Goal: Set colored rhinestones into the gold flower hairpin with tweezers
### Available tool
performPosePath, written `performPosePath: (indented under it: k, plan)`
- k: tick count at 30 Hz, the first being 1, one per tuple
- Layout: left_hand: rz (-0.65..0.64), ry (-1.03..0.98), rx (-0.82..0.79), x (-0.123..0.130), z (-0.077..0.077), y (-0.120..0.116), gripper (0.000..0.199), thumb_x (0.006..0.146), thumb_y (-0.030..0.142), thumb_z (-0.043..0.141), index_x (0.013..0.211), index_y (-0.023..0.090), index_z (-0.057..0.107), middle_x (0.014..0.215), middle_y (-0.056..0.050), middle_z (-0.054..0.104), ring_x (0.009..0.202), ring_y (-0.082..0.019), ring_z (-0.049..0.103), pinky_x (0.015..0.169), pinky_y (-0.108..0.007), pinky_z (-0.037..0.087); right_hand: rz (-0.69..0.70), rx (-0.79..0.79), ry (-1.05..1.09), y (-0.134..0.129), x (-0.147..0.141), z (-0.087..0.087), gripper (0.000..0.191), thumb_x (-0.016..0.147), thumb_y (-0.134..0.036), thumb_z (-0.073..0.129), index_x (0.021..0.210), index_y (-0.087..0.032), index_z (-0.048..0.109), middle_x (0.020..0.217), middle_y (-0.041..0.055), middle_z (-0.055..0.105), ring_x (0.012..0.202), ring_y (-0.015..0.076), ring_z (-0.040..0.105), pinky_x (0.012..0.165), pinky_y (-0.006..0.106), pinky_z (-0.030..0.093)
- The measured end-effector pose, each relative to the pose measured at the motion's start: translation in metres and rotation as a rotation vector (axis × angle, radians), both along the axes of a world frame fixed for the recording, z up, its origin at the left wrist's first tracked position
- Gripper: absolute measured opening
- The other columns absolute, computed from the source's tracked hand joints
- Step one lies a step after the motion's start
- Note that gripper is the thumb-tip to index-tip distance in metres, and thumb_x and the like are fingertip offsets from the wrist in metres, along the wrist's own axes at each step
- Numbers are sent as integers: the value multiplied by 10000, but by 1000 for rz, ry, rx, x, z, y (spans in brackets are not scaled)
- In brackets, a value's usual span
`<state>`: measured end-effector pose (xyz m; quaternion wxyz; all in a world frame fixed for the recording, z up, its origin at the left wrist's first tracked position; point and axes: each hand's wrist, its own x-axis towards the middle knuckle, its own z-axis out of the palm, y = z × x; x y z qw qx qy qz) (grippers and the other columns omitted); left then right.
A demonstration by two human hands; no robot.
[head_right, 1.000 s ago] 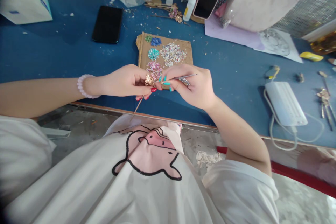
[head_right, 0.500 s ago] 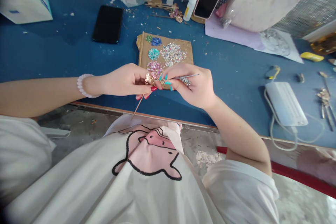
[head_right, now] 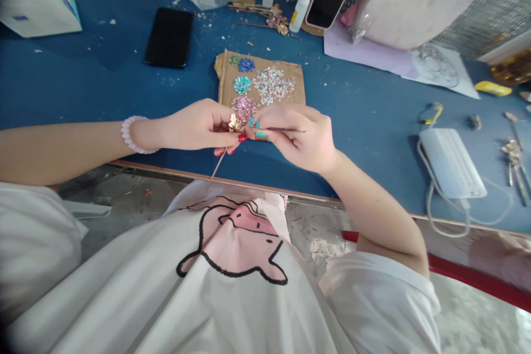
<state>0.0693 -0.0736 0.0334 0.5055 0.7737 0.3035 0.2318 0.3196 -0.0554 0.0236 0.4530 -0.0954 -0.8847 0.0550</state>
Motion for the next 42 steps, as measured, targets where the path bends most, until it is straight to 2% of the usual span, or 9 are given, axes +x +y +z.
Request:
performPosePath:
  k: [10,15,20,26,29,37,42]
  plan:
    - [14,5,-3,1,-2,1,156,859,154,611,707,187,627,605,53,709,471,-46,617,538,-153,492,-9,56,-36,-5,-2,6,116,989,-124,685,1059,-216,693,952,45,843,894,237,864,778,344,743]
    - [27,20,11,1,-2,1,174,871,155,616,701,183,638,598,41,708,476,-54,623,537,-163,491,-10,24,-31,-4,0,5,172,990,-137,685,1113,-254,711,982,30,846,910,222,857,799,341,743]
    - [13,19,4,1,-1,2,176,872,119,616,710,187,635,596,57,696,472,-54,615,539,-161,487,-56,30,-41,-3,1,2,92,1045,-246,648,1091,-275,722,930,31,834,830,209,842,739,337,743]
    - [8,18,10,1,1,0,197,871,104,623,690,183,640,588,50,692,489,-60,634,525,-153,472,7,36,-17,-5,-2,5,107,999,-148,701,1080,-216,719,982,32,847,930,216,863,810,342,754]
    - [11,14,-3,1,1,0,159,881,117,621,738,185,644,597,52,699,486,-63,634,524,-156,479,9,35,-13,-5,-2,6,137,974,-120,719,1081,-206,720,969,41,848,914,230,864,793,348,752]
    - [10,33,29,0,-1,0,173,873,133,610,711,188,637,614,50,712,485,-56,624,571,-173,495,-40,70,-53,-4,0,5,154,1005,-178,675,1101,-283,734,968,17,853,867,221,859,771,336,757]
    - [2,2,8,1,1,0,189,857,102,613,690,188,630,587,60,688,480,-58,622,533,-163,472,-2,70,-37,-5,-2,7,116,1011,-175,683,1091,-251,719,961,32,851,884,220,864,774,328,755]
